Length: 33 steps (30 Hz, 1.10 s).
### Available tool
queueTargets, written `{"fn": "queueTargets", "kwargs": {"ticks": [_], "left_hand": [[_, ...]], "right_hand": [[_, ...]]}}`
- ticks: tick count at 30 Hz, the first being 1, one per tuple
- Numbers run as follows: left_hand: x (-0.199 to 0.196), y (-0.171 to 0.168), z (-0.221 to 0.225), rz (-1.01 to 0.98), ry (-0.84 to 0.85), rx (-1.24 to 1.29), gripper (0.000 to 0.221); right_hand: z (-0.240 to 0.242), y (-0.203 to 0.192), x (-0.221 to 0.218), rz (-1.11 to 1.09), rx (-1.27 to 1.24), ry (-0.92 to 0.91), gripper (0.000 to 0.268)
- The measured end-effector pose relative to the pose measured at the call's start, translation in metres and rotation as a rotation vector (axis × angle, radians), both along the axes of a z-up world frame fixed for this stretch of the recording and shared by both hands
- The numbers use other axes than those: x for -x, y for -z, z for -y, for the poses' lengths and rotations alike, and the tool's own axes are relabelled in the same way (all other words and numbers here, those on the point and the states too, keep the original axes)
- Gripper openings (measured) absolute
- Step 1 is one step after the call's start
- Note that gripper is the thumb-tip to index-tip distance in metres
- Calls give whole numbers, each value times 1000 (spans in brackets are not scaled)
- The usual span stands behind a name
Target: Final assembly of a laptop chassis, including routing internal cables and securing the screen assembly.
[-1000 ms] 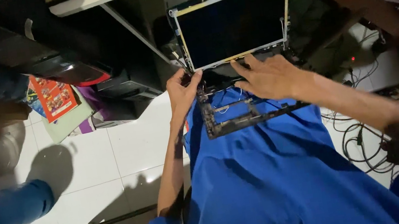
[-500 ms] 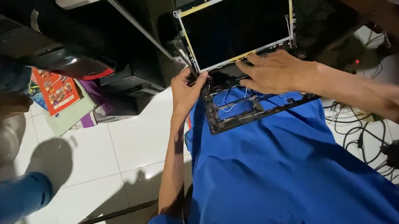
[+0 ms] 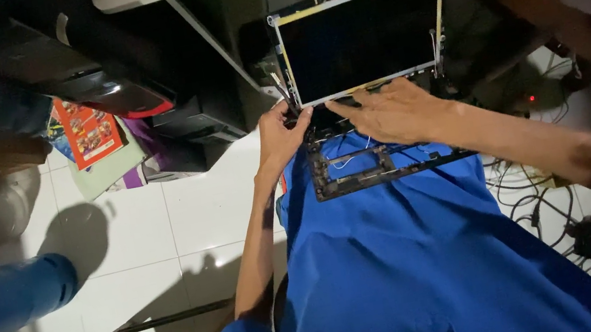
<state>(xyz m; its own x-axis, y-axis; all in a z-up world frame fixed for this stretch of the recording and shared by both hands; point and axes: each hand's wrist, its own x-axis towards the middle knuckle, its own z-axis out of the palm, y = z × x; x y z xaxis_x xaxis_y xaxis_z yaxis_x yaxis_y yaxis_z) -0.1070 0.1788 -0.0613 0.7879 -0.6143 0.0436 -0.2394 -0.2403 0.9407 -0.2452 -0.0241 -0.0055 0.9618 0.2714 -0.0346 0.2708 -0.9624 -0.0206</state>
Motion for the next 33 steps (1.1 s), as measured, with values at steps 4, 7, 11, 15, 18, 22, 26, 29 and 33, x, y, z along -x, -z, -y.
{"fn": "queueTargets", "kwargs": {"ticks": [4, 7, 11, 15, 18, 22, 26, 29, 33], "left_hand": [[-1, 3, -3, 11, 3, -29, 21], [2, -8, -1, -2, 8, -30, 22], [6, -12, 3, 66, 5, -77, 26], [1, -1, 4, 111, 0, -115, 33], [-1, 1, 2, 100, 11, -132, 30], [0, 4, 1, 99, 14, -140, 27], [4, 3, 4, 167, -15, -121, 28], [7, 0, 4, 199, -23, -128, 30], [11, 7, 4, 221, -55, -140, 32]], "right_hand": [[-2, 5, 0, 13, 28, -9, 55], [-3, 7, 3, 72, 74, -3, 60], [-4, 3, 2, 90, 97, -13, 58], [-4, 8, 2, 177, 156, -18, 60], [-8, 5, 2, 171, 105, -11, 60], [-12, 7, 4, 204, 124, -11, 58], [-14, 29, 4, 282, 173, 12, 59], [-19, 23, 5, 322, 182, 27, 60], [-20, 42, 7, 357, 144, 43, 63]]}}
